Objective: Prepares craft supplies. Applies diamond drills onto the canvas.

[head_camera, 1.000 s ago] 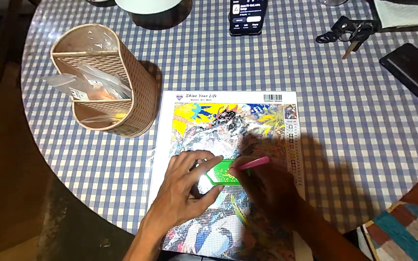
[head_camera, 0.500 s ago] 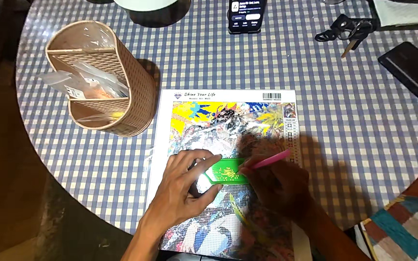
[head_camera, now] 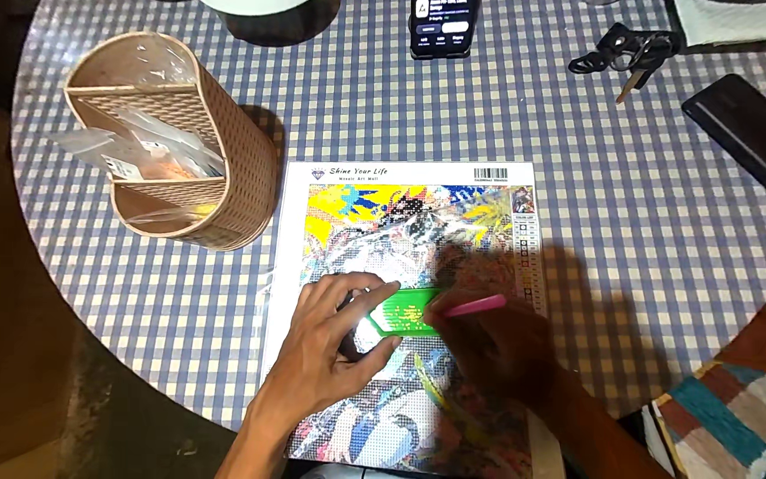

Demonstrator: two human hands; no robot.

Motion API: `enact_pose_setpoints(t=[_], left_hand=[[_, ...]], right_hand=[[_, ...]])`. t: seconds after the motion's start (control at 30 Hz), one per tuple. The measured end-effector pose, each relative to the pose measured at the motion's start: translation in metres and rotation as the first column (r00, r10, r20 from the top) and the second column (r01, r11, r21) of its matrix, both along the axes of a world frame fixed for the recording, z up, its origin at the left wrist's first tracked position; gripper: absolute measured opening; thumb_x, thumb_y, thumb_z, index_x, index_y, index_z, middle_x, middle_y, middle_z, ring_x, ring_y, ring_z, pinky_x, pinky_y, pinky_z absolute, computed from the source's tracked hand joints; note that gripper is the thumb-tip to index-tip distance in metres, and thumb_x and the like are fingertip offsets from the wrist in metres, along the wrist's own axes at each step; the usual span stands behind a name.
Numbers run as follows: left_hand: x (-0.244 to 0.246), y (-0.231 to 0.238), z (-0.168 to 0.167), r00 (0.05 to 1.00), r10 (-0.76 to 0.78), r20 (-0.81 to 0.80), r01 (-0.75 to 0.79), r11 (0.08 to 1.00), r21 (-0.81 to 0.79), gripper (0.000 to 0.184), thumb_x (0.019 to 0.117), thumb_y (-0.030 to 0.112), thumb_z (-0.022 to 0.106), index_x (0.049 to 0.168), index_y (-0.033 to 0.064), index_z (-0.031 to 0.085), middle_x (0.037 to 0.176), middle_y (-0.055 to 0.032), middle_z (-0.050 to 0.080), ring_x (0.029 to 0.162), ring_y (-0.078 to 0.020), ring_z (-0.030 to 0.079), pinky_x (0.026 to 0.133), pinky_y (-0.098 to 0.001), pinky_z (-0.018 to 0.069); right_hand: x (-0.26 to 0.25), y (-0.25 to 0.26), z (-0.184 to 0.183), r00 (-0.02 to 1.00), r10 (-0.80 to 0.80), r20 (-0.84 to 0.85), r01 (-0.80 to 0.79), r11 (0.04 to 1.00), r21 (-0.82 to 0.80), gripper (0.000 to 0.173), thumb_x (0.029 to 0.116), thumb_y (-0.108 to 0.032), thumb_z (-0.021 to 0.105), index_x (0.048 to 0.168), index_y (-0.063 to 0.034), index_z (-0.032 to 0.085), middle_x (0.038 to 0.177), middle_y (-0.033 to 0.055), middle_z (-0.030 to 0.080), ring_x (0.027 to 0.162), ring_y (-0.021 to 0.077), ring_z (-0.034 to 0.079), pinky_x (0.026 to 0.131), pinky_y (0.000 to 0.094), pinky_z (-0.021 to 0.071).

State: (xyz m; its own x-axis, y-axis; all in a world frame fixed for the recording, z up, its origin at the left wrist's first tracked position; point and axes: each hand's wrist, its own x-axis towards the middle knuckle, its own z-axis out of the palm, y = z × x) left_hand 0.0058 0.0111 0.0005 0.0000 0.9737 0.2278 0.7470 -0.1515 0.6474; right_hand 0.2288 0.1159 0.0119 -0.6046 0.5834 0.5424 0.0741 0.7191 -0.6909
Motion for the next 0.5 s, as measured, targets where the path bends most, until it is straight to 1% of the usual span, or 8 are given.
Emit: enact_pose_setpoints(t=[0.17, 0.27, 0.5], left_hand=[[0.0004, -0.0003, -0.0008, 1.0, 0.004, 0.003, -0.004, 1.0, 0.007, 0.05, 0.0924, 0.054, 0.066, 0.135, 0.0283, 0.069, 0.126, 0.0025, 0.066, 0.108, -0.0106, 0.057, 0.091, -0.0367, 0.041], [0.0002, 0.0, -0.0009, 1.0, 0.002, 0.009, -0.002, 1.0, 0.013, 0.05, 0.0926, 0.053, 0.066, 0.135, 0.0278, 0.069, 0.125, 0.0026, 0.067, 0.107, -0.0104, 0.057, 0.091, -0.0369, 0.0416], [0.0004, -0.0003, -0.0001, 1.0, -0.001, 0.016, 0.001, 1.0, 0.008, 0.049, 0.0926, 0.053, 0.066, 0.134, 0.0275, 0.069, 0.125, 0.0023, 0.067, 0.108, -0.0106, 0.057, 0.091, -0.0371, 0.0412]], right_hand=[[-0.0044, -0.002, -0.002, 1.0, 0.005, 0.007, -0.005, 0.999, 0.034, 0.017, 0.1039, -0.017, 0.062, 0.102, -0.0011, 0.068, 0.092, 0.0083, 0.075, 0.087, 0.0045, 0.071, 0.076, 0.0156, 0.0558], [-0.0051, -0.0017, -0.0027, 1.0, 0.013, 0.016, -0.014, 0.999, 0.05, 0.017, 0.1039, -0.016, 0.062, 0.102, -0.0007, 0.068, 0.09, 0.009, 0.074, 0.084, 0.0061, 0.071, 0.074, 0.0168, 0.0558], [-0.0063, -0.0018, -0.0026, 0.999, -0.006, 0.037, 0.003, 0.998, 0.067, 0.016, 0.1035, -0.016, 0.062, 0.102, -0.0012, 0.068, 0.088, 0.0088, 0.074, 0.081, 0.0062, 0.07, 0.071, 0.0165, 0.0545]])
